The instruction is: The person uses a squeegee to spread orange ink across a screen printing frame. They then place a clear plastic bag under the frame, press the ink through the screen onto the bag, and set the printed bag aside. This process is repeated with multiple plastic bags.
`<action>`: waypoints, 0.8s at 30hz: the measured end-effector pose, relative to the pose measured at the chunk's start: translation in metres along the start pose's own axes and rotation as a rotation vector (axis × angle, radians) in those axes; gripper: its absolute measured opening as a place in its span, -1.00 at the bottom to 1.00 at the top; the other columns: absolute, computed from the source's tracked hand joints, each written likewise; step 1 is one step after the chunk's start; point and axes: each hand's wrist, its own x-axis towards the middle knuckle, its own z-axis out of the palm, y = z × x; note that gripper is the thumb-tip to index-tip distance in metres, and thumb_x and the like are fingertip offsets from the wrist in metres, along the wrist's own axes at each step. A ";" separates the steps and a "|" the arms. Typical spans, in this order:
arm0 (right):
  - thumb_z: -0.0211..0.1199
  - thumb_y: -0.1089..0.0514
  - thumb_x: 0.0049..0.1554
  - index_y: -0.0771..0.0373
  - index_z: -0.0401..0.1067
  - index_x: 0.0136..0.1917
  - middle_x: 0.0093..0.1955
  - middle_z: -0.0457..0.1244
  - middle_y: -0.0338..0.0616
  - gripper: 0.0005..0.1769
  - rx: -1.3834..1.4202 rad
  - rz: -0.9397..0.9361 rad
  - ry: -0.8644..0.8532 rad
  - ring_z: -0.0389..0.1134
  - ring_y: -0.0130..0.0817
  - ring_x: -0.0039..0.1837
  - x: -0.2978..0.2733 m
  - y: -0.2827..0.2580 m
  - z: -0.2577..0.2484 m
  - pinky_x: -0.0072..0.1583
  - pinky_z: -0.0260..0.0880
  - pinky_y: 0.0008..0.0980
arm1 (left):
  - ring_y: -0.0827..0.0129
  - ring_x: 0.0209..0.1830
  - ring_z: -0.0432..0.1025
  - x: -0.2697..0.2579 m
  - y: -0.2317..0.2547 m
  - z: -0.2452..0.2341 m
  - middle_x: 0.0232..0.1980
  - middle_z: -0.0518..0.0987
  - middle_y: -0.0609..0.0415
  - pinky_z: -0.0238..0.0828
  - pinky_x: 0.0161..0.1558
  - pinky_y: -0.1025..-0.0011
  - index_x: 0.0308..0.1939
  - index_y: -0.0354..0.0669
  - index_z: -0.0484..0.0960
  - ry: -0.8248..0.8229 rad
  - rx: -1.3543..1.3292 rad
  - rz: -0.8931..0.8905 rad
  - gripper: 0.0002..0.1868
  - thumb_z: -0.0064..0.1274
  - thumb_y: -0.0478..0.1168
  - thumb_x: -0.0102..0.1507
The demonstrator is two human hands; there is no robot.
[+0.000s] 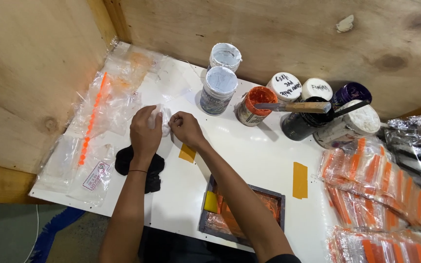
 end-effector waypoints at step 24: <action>0.46 0.07 0.02 0.13 0.41 0.20 -0.12 0.29 -0.21 -0.51 0.102 -0.068 0.038 0.14 -0.41 -0.08 -0.023 -0.034 -0.010 -0.03 0.20 -0.40 | 0.24 -0.14 0.51 -0.008 -0.020 0.016 -0.27 0.58 0.23 0.40 0.06 0.30 -0.27 -0.05 0.57 0.268 0.018 0.129 -0.61 0.21 -0.66 0.10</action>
